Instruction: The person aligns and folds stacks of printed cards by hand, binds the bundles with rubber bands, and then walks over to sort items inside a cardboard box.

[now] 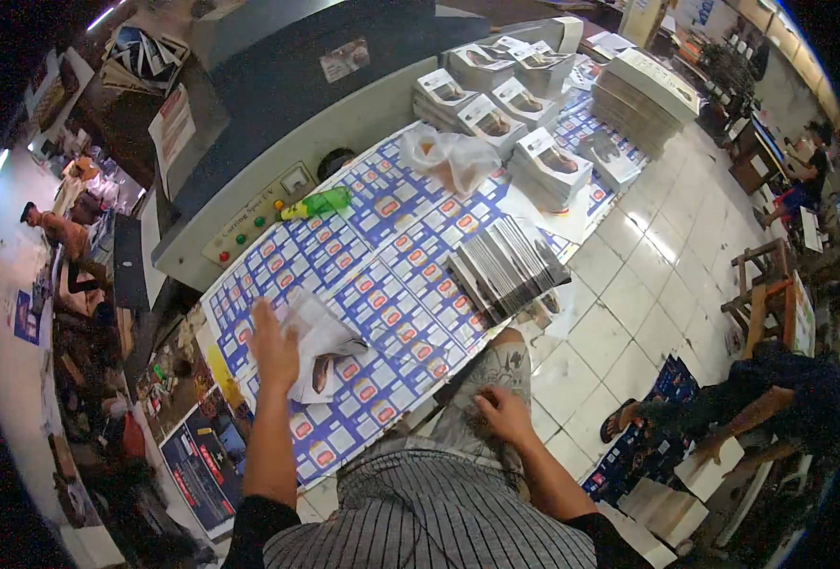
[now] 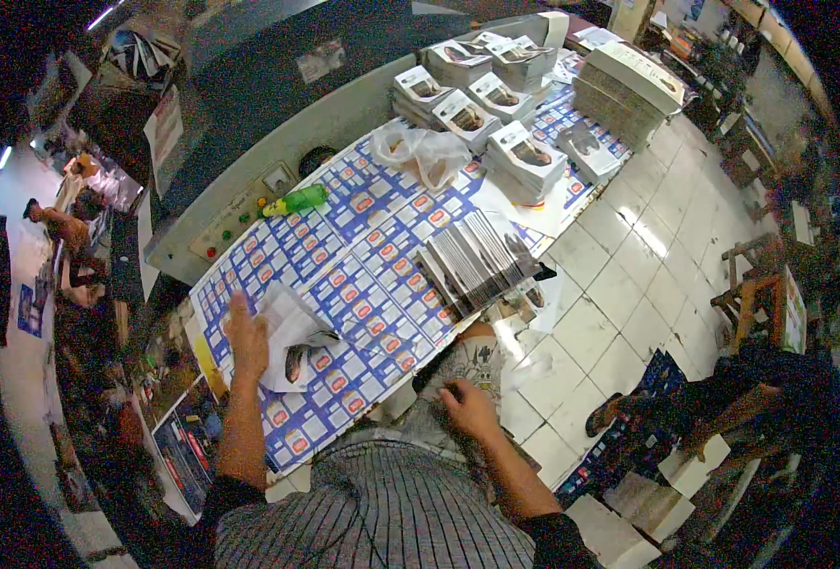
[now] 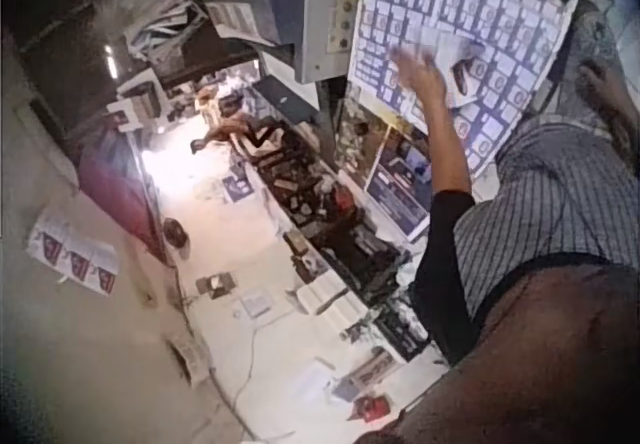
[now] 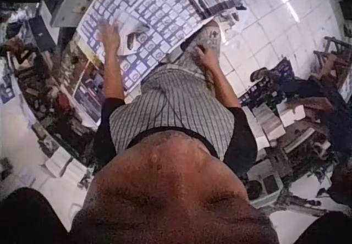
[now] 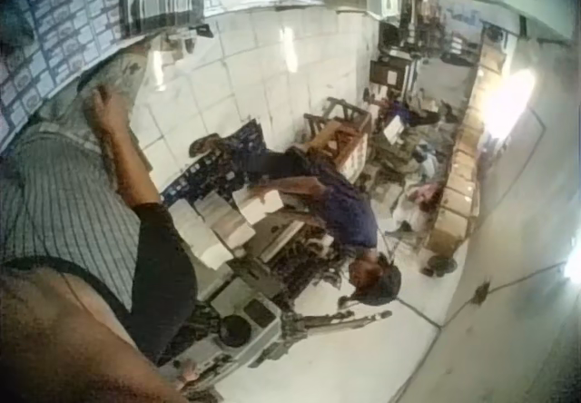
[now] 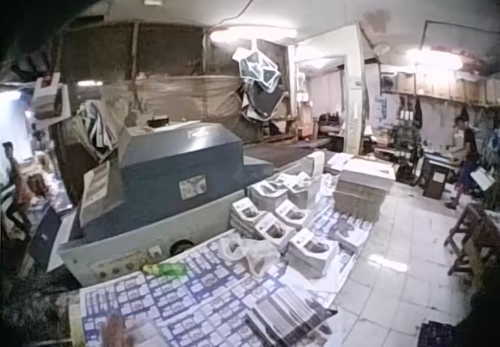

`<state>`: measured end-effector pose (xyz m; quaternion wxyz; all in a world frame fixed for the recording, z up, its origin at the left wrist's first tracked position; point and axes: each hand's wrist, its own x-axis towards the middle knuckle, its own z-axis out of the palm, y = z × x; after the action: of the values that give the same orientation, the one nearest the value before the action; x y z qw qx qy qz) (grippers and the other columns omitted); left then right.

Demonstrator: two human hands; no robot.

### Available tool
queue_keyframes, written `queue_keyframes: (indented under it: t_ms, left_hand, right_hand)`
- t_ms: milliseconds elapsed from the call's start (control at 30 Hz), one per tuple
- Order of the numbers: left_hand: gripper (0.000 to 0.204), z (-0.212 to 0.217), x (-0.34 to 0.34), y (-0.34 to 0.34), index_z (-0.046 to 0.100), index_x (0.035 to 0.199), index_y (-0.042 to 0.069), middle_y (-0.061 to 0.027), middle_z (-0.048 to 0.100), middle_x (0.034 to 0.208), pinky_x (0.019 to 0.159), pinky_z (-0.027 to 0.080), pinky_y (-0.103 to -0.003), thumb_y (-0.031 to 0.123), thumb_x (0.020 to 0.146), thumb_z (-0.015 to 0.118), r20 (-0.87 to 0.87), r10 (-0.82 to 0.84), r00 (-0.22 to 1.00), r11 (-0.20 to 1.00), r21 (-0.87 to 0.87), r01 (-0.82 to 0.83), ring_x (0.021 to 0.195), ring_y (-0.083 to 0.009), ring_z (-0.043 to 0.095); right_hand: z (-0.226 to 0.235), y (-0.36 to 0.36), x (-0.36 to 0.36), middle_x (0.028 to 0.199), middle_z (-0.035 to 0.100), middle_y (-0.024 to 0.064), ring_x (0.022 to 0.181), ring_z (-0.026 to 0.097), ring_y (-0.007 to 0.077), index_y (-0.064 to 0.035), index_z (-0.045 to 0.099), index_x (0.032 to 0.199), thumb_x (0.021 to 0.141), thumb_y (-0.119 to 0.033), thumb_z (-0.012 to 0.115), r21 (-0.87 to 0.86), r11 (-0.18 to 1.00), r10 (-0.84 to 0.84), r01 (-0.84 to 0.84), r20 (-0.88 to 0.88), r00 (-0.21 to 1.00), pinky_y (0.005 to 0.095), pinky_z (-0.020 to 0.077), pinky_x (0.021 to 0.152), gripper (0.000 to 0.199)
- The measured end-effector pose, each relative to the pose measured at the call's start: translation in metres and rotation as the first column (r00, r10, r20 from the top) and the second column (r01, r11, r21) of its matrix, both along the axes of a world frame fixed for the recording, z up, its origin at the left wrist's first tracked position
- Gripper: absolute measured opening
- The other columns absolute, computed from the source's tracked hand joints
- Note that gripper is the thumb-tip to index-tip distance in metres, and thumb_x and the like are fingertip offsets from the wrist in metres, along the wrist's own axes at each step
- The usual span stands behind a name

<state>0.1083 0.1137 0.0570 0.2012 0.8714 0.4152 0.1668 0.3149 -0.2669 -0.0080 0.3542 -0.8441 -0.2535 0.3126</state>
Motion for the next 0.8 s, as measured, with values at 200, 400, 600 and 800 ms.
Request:
queue_keyframes:
  t_ms: [200,400,600,800]
  left_hand:
    - [0.077,-0.012,-0.021,-0.033,0.021,0.149,0.0,-0.0181,0.016,0.157,0.114,0.006,-0.058,0.046,0.094,0.05,-0.352,0.156,0.923,0.982,0.16,-0.105,0.146,-0.0338,0.013]
    - [0.122,0.019,-0.013,-0.034,0.017,0.148,0.0,-0.0236,0.02,0.152,0.113,0.009,-0.059,0.062,0.061,0.076,-0.54,0.004,0.842,0.999,0.048,0.026,0.143,-0.0386,0.015]
    - [0.118,0.021,-0.006,-0.003,0.029,0.138,-0.004,-0.0254,0.036,0.139,0.11,0.023,-0.053,0.052,0.049,0.083,-0.585,-0.011,0.811,1.0,-0.023,-0.003,0.132,-0.0397,0.033]
    - [0.103,0.035,0.01,-0.002,0.039,0.13,-0.002,-0.0242,0.058,0.12,0.094,0.046,-0.041,0.046,0.052,0.083,-0.496,-0.058,0.867,0.993,-0.12,-0.002,0.11,-0.0376,0.058]
  right_hand:
    - [0.013,0.004,0.004,0.099,0.069,0.0165,0.088,0.067,0.0314,-0.0061,0.064,0.11,0.09,-0.036,0.061,0.059,0.998,0.023,-0.021,-0.031,0.999,0.0389,0.0516,0.077,0.036]
    - [-0.002,0.001,0.006,0.099,0.07,0.0127,0.089,0.067,0.0257,-0.0054,0.065,0.11,0.089,-0.03,0.063,0.021,1.0,0.0,0.002,-0.07,0.998,0.0353,0.0506,0.079,0.032]
    - [0.007,0.0,0.006,0.1,0.069,0.0128,0.091,0.066,0.0258,-0.006,0.063,0.111,0.089,-0.03,0.063,0.111,0.994,0.009,0.002,-0.094,0.995,0.0353,0.0503,0.079,0.033]
    - [0.004,-0.005,0.006,0.101,0.069,0.0157,0.091,0.066,0.0301,-0.0049,0.064,0.111,0.089,-0.033,0.063,0.149,0.989,-0.007,0.011,-0.03,1.0,0.0382,0.0509,0.08,0.036]
